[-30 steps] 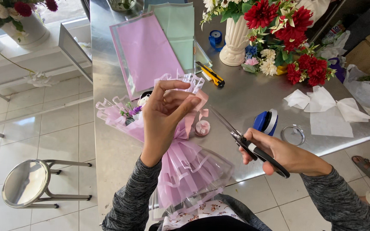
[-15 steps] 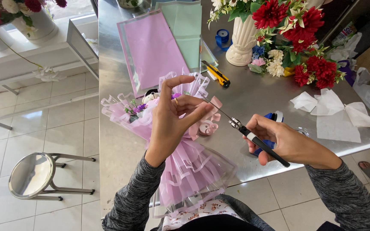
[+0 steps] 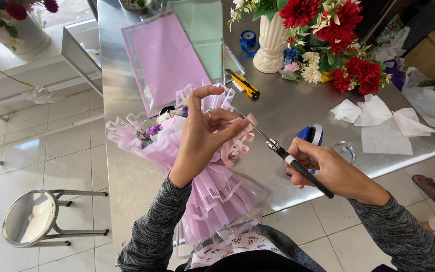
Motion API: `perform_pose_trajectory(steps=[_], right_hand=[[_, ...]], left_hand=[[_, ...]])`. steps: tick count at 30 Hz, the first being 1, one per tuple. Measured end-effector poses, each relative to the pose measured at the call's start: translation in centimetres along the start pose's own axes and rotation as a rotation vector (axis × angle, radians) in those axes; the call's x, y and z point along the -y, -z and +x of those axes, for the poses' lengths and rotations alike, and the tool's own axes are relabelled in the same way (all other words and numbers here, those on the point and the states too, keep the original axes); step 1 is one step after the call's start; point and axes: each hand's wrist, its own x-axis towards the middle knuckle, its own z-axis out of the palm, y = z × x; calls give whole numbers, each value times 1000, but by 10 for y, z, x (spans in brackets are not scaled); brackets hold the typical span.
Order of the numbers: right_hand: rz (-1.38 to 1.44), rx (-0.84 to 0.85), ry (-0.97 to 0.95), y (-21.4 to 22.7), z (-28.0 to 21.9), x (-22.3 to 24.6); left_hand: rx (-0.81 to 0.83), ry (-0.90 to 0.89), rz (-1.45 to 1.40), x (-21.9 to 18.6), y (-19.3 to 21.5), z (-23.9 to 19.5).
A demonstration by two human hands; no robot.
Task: The person prepares a bouquet by folding pink tissue paper around the stems, securing it with tape and a pink ribbon, and trimming the ribbon with shears.
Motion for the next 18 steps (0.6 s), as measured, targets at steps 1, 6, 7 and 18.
perform_pose_trajectory(steps=[1, 6, 7, 18], right_hand=[[-5, 2, 33, 0, -1, -3], [14, -1, 76, 2, -6, -18], [-12, -17, 75, 2, -8, -19], [110, -92, 90, -3, 32, -34]], left_hand=[[15, -12, 30, 2, -1, 1], [53, -18, 65, 6, -5, 3], [64, -1, 75, 7, -5, 3], [-43, 99, -26, 0, -6, -10]])
